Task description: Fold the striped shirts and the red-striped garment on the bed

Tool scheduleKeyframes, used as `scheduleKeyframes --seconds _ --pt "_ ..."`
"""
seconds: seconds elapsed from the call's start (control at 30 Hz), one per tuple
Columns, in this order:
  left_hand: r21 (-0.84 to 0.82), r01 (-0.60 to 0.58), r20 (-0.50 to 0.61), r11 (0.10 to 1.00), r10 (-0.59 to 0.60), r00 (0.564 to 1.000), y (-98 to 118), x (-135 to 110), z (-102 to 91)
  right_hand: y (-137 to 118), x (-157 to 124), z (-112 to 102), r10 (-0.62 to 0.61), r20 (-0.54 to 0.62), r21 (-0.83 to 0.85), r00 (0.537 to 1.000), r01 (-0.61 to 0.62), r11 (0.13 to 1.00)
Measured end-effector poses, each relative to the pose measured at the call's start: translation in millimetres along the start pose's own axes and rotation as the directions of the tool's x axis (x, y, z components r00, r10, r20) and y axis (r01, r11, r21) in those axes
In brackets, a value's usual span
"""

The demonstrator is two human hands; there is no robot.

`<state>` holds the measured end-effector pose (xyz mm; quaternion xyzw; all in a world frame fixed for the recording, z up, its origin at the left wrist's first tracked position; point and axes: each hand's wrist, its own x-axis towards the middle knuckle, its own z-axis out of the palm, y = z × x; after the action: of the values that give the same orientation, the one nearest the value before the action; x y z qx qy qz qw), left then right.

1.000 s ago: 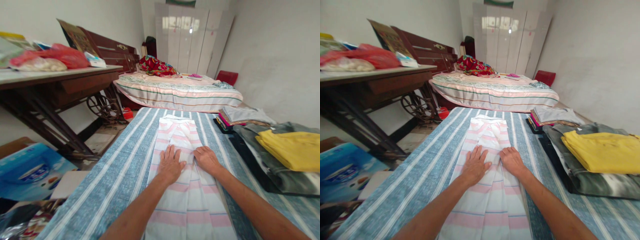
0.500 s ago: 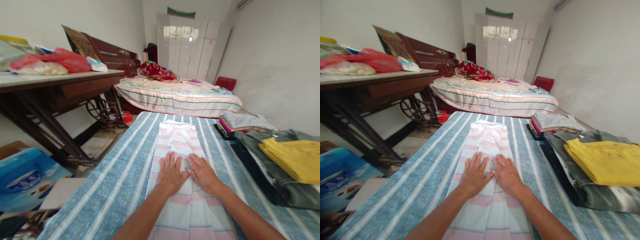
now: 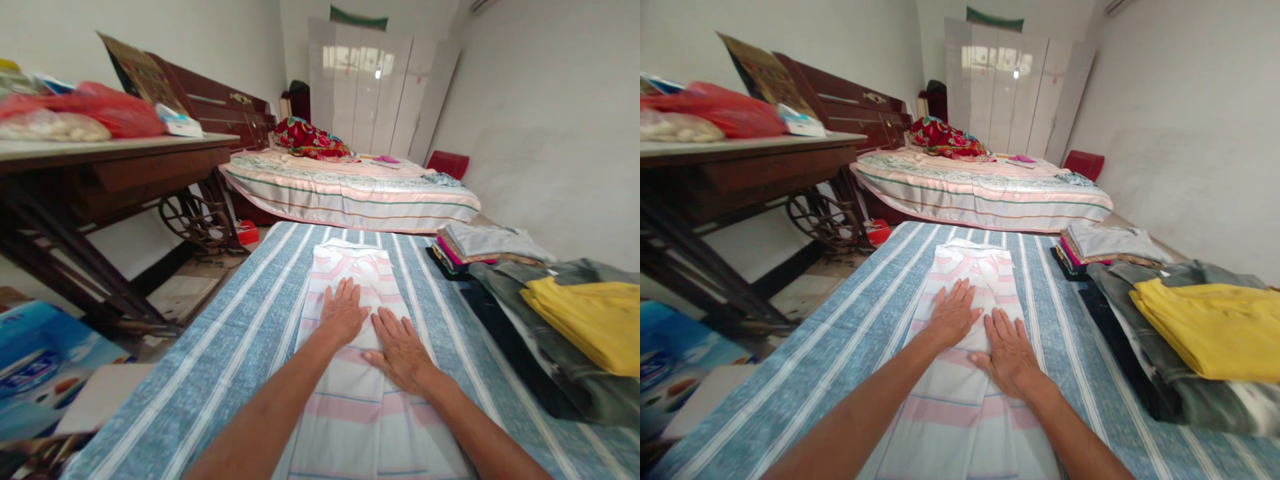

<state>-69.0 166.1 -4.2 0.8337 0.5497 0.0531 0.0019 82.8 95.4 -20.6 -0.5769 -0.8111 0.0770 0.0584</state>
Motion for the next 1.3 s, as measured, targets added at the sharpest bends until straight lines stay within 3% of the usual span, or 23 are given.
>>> scheduleKeyframes --seconds 0.17,0.27,0.43,0.63,0.73,0.87,0.97,1.17,1.3 --pt "-0.020 -0.006 0.037 1.000 0.007 0.999 -9 8 18.1 5 -1 4 0.029 0.068 0.002 0.997 -0.029 1.000" --pt "-0.045 0.023 0.078 0.999 -0.020 0.997 -8 11 9.3 0 -1 -3 0.040 0.047 0.002 0.998 -0.040 0.999" --pt "-0.025 -0.026 -0.029 0.999 0.025 0.999 -6 37 -5.6 -10 14 -15 0.024 -0.036 -0.009 0.999 -0.024 1.000" --pt "-0.069 -0.040 0.053 0.997 0.044 0.998 -16 64 18.4 -3 28 -7 0.059 0.059 -0.004 0.997 -0.059 0.998" --pt "-0.073 -0.046 0.051 0.996 0.050 0.997 -18 66 22.4 -1 27 -4 0.061 0.062 0.000 0.996 -0.061 0.998" --pt "-0.076 -0.007 0.078 0.997 0.013 0.997 -14 66 9.3 -1 26 -5 0.063 0.057 0.015 0.996 -0.064 0.998" --pt "-0.047 -0.012 0.019 0.999 0.013 1.000 -9 62 2.0 1 26 -5 0.058 0.044 0.041 0.997 -0.060 0.997" --pt "-0.051 -0.099 0.056 0.994 0.102 0.993 -13 56 15.3 7 26 3 0.039 0.029 0.021 0.999 -0.040 0.999" --pt "-0.055 -0.047 0.055 0.997 0.050 0.997 -10 51 4.3 3 22 -5 0.044 0.039 0.029 0.998 -0.046 0.999"
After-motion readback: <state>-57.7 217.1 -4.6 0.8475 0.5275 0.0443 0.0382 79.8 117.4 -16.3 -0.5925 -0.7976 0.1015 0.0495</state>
